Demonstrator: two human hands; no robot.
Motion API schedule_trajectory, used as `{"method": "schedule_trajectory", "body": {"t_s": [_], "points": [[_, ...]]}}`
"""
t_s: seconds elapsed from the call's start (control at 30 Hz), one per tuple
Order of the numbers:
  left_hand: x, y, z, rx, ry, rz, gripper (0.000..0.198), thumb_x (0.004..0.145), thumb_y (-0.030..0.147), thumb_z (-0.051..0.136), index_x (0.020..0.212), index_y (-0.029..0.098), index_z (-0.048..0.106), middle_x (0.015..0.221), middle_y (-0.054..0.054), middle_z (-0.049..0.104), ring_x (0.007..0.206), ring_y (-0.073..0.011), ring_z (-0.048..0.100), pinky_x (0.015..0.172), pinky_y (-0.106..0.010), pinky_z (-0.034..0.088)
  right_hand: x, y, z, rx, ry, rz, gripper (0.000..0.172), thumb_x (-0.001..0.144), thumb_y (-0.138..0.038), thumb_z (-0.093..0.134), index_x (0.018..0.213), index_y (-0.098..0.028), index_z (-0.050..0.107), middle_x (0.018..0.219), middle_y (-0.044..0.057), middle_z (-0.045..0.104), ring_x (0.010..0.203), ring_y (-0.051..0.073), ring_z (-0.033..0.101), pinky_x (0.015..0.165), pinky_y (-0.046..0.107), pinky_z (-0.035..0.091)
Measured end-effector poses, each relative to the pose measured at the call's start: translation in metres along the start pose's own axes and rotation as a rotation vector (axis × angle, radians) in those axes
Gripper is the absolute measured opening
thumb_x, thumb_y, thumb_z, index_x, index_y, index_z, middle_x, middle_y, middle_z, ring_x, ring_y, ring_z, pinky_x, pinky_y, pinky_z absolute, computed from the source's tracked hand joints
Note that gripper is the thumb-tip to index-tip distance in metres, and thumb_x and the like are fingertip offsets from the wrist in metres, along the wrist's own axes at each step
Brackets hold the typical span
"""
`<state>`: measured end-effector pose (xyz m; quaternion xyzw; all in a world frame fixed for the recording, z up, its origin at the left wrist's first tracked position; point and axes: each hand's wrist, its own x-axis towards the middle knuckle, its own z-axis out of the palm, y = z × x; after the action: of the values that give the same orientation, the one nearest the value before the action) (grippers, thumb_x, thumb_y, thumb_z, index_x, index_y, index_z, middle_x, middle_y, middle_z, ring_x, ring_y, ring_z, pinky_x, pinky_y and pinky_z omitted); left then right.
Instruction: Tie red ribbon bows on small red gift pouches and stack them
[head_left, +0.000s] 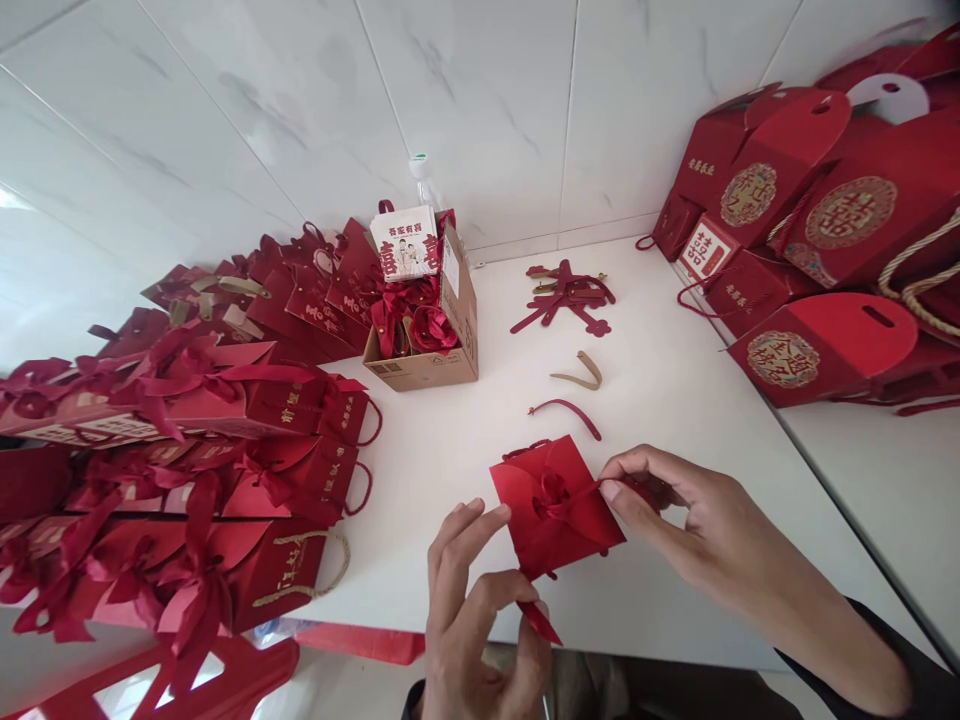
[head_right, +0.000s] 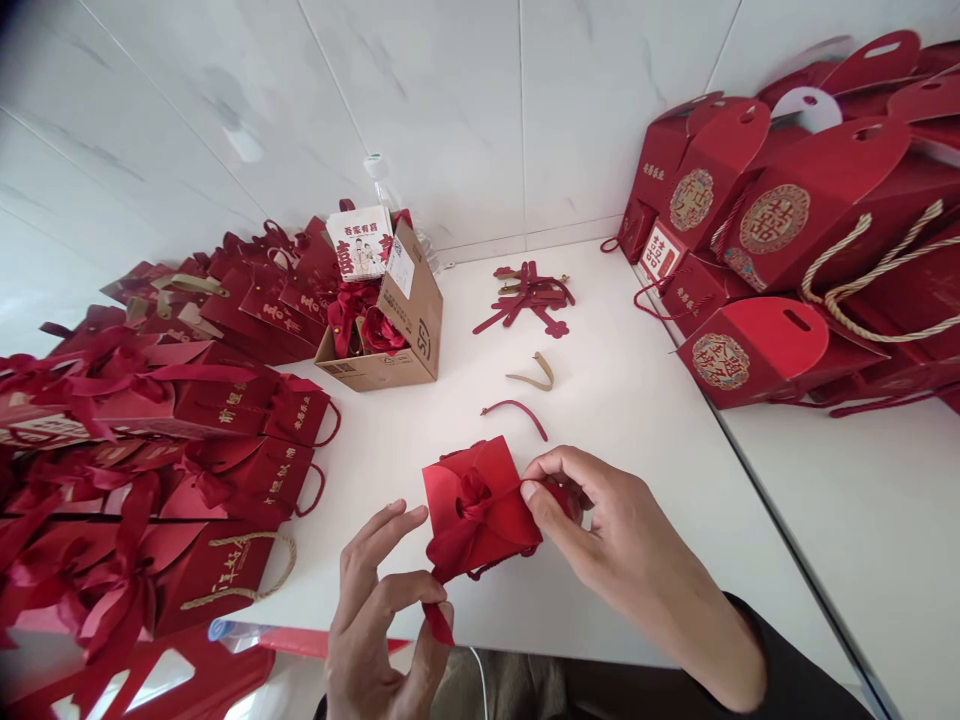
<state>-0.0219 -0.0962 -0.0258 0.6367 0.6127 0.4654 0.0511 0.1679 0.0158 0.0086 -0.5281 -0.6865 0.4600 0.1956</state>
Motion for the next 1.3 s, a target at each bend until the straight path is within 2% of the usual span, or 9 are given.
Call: {"method": "schedule_trajectory", "body": {"t_s": [0.1, 0.17, 0.27, 0.33, 0.43, 0.63, 0.8, 1.0, 1.3], "points": [[-0.001, 0.000, 0.001, -0.028, 0.046, -0.015, 0.014, 0.089, 0.015, 0.051, 0.079, 0.024, 0.055, 0.128, -0.007, 0.065, 0.129, -0.0341, 0.053, 0.100, -0.054, 0.045, 0.000, 0.002, 0.000, -0.018, -0.026, 0.019, 0.027, 0.100, -0.051, 0.051, 0.092, -0.028, 0.063, 0.068, -0.005, 0.061, 0.041, 0.010, 0.034, 0.040, 0.027, 0.035], [0.001, 0.000, -0.002, -0.104, 0.076, -0.063, 0.021, 0.099, 0.030, 0.044, 0.084, 0.025, 0.057, 0.128, -0.009, 0.065, 0.129, -0.0349, 0.052, 0.101, -0.055, 0.044, 0.001, 0.004, -0.001, -0.035, -0.005, -0.015, 0.027, 0.100, -0.052, 0.052, 0.095, -0.029, 0.064, 0.077, -0.003, 0.067, 0.047, 0.013, 0.048, 0.043, 0.027, 0.042], [0.010, 0.002, -0.006, -0.214, 0.082, -0.192, 0.030, 0.105, 0.041, 0.035, 0.101, 0.026, 0.060, 0.131, -0.010, 0.063, 0.131, -0.0328, 0.052, 0.102, -0.051, 0.045, 0.003, 0.002, -0.001, -0.049, 0.097, -0.144, 0.027, 0.100, -0.053, 0.052, 0.108, -0.031, 0.066, 0.110, 0.004, 0.070, 0.092, 0.023, 0.068, 0.051, 0.026, 0.051], [0.019, 0.005, -0.006, -0.206, 0.006, -0.251, 0.020, 0.104, 0.036, 0.043, 0.110, 0.027, 0.059, 0.136, -0.009, 0.059, 0.133, -0.0303, 0.051, 0.103, -0.048, 0.046, 0.006, -0.004, 0.001, -0.069, 0.137, -0.249, 0.028, 0.101, -0.051, 0.052, 0.119, -0.033, 0.064, 0.124, 0.005, 0.065, 0.116, 0.026, 0.061, 0.061, 0.028, 0.056], [0.033, 0.010, 0.002, -0.130, -0.124, -0.269, 0.020, 0.098, 0.028, 0.058, 0.118, 0.027, 0.055, 0.139, -0.010, 0.054, 0.133, -0.0276, 0.051, 0.104, -0.046, 0.047, 0.013, -0.014, 0.007, -0.120, 0.108, -0.404, 0.027, 0.103, -0.044, 0.051, 0.126, -0.035, 0.062, 0.129, 0.006, 0.061, 0.130, 0.026, 0.052, 0.087, 0.038, 0.057], [0.041, 0.011, 0.015, -0.080, -0.131, -0.257, 0.019, 0.096, 0.015, 0.058, 0.111, 0.026, 0.056, 0.132, -0.009, 0.057, 0.126, -0.0241, 0.054, 0.101, -0.043, 0.049, 0.022, -0.022, 0.012, -0.147, 0.026, -0.404, 0.018, 0.103, -0.035, 0.050, 0.096, -0.028, 0.065, 0.105, 0.006, 0.063, 0.108, 0.025, 0.061, 0.088, 0.042, 0.056], [0.039, 0.006, 0.013, -0.095, -0.128, -0.209, 0.018, 0.098, 0.014, 0.055, 0.110, 0.026, 0.062, 0.130, -0.008, 0.059, 0.125, -0.0235, 0.055, 0.101, -0.042, 0.050, 0.024, -0.018, 0.011, -0.165, 0.022, -0.437, 0.018, 0.101, -0.038, 0.053, 0.112, -0.030, 0.065, 0.110, 0.006, 0.065, 0.110, 0.027, 0.059, 0.091, 0.046, 0.054], [0.038, 0.006, 0.010, -0.060, -0.115, -0.273, 0.017, 0.096, 0.018, 0.060, 0.110, 0.026, 0.063, 0.135, -0.010, 0.056, 0.130, -0.0254, 0.054, 0.100, -0.042, 0.052, 0.021, -0.015, 0.012, -0.143, 0.016, -0.347, 0.014, 0.100, -0.035, 0.052, 0.096, -0.029, 0.063, 0.104, 0.006, 0.064, 0.100, 0.025, 0.061, 0.059, 0.032, 0.052], [0.032, -0.001, 0.003, -0.069, -0.127, -0.330, 0.008, 0.098, 0.020, 0.058, 0.094, 0.024, 0.063, 0.129, -0.010, 0.060, 0.118, -0.0241, 0.062, 0.092, -0.039, 0.055, 0.019, -0.002, 0.013, -0.095, 0.072, -0.263, 0.025, 0.102, -0.048, 0.049, 0.095, -0.028, 0.063, 0.101, 0.006, 0.065, 0.092, 0.024, 0.063, 0.056, 0.029, 0.053]]}}
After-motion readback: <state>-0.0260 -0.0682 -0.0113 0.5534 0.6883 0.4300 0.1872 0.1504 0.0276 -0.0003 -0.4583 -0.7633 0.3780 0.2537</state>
